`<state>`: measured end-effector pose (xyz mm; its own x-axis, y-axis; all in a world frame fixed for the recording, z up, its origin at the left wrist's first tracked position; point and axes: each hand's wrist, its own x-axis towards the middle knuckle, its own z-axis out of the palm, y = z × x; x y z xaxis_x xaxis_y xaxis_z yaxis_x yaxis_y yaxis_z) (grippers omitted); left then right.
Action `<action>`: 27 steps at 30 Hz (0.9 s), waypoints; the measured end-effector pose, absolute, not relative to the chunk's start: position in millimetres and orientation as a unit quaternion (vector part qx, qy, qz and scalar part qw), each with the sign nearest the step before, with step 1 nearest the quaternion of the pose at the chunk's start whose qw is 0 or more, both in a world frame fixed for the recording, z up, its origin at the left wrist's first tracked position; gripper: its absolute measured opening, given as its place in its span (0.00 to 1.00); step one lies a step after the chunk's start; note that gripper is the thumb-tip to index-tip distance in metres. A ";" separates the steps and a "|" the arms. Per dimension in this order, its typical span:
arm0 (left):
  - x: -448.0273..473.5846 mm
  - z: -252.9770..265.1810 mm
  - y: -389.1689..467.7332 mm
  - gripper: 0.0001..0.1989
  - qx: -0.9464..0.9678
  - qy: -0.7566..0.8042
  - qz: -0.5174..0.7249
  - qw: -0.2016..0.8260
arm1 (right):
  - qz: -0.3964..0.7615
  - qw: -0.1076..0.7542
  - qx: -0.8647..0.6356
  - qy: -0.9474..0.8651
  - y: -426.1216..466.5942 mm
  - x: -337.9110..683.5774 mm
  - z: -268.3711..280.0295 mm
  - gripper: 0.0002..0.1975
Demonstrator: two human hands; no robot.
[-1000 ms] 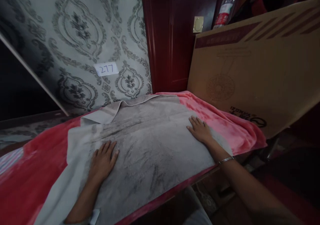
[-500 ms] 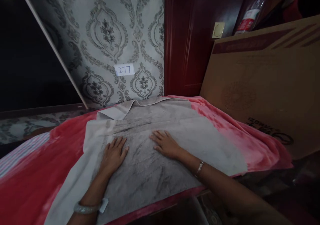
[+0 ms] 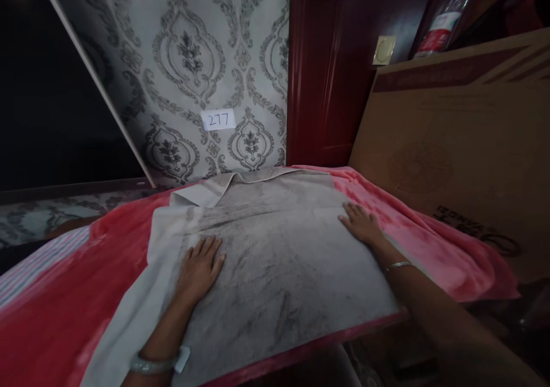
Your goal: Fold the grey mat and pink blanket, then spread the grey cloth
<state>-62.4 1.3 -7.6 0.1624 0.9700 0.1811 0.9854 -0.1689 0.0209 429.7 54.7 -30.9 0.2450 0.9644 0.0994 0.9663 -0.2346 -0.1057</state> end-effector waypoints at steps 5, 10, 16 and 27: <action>-60.2 -7.4 -0.2 0.28 -0.761 -0.642 -0.075 0.051 | -0.018 0.083 -0.823 -0.562 26.8 464.2 -47.5 0.35; -56.7 -5.9 -4.9 0.27 -0.760 -0.643 -0.088 0.037 | -0.049 0.111 -0.801 -0.587 12.5 461.6 -51.7 0.34; -56.4 -8.0 -10.0 0.26 -0.753 -0.648 -0.108 0.024 | -0.012 0.161 -0.792 -0.588 5.8 458.5 -35.0 0.33; -58.1 -7.5 -14.3 0.18 -0.732 -0.653 -0.187 0.059 | 0.057 0.321 -0.807 -0.492 -20.4 425.6 -28.5 0.35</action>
